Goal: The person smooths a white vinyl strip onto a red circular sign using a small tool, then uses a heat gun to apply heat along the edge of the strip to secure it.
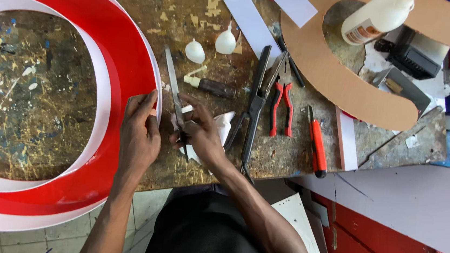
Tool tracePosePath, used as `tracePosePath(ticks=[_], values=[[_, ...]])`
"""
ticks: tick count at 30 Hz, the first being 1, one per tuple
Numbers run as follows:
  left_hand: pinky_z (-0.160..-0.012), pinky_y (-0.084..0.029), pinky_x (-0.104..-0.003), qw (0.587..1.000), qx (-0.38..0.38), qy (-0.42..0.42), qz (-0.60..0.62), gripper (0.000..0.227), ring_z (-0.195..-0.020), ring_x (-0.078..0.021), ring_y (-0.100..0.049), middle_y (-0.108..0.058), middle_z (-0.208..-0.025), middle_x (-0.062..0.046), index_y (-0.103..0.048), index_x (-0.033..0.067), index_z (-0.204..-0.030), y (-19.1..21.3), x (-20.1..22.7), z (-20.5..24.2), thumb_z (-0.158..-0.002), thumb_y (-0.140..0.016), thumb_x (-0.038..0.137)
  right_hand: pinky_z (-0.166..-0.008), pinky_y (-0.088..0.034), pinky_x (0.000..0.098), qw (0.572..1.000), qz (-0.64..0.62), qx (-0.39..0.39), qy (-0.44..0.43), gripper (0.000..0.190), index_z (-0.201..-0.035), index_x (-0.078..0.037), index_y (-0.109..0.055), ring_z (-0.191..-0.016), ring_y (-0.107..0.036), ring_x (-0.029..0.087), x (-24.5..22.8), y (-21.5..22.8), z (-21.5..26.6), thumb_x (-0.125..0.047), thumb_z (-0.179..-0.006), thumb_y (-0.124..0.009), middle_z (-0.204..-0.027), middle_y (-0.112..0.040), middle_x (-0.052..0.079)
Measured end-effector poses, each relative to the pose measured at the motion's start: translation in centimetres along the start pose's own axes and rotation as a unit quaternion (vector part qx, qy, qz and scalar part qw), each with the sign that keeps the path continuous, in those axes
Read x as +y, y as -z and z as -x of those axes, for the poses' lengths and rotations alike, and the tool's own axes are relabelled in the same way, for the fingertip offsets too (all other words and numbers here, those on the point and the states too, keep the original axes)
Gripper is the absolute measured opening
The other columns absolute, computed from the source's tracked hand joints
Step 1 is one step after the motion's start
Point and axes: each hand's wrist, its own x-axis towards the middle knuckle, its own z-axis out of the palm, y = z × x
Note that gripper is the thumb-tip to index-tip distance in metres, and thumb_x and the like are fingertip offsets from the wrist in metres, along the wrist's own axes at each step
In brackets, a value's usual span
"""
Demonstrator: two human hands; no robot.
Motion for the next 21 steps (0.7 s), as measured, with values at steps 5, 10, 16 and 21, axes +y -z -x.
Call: tracePosePath(ticks=[5,10,16,21], values=[[-0.104,-0.059,-0.066,0.999,-0.019,0.002,0.030,0.048,-0.133,-0.0561,-0.063,-0.060,-0.140,-0.026,-0.057,-0.0027,-0.166,-0.3,-1.5,1.3,-0.119,-0.049,-0.005,-0.034,-0.036,0.0176,0.984,-0.162,0.054,-0.055,0.056,-0.167,-0.008,-0.058,-0.054,-0.055,0.011,5.3,-1.3,-0.2,-0.008,-0.112,-0.046,-0.088,-0.057,0.009],[-0.113,-0.052,-0.066,0.999,-0.020,-0.006,0.049,0.049,-0.138,-0.0595,-0.059,-0.061,-0.139,-0.030,-0.057,-0.0037,-0.167,-1.0,-2.8,1.1,-0.118,-0.051,-0.006,-0.036,-0.033,0.0269,0.995,-0.070,0.043,0.064,0.049,-0.168,-0.011,-0.058,-0.044,-0.049,0.017,6.3,-3.5,1.2,-0.008,-0.119,-0.049,-0.057,-0.050,0.007],[-0.110,-0.052,-0.064,0.999,-0.023,0.000,0.026,0.052,-0.134,-0.0583,-0.060,-0.056,-0.148,-0.030,-0.047,-0.0005,-0.175,-1.0,-1.9,1.1,-0.123,-0.042,0.004,-0.103,-0.062,0.0513,0.972,0.195,0.028,0.128,0.051,-0.170,-0.008,-0.055,-0.133,-0.074,0.040,4.1,-4.0,4.7,-0.016,-0.120,-0.052,-0.147,-0.073,0.035],[-0.096,-0.061,-0.062,0.999,-0.029,-0.026,0.031,0.053,-0.119,-0.0607,-0.066,-0.060,-0.140,-0.031,-0.050,-0.0003,-0.174,-1.1,-2.4,0.7,-0.121,-0.044,-0.002,-0.112,-0.059,0.0559,0.959,0.215,0.016,0.184,0.050,-0.166,0.000,-0.059,-0.139,-0.070,0.051,4.7,-3.5,-0.7,-0.005,-0.116,-0.055,-0.146,-0.073,0.036]])
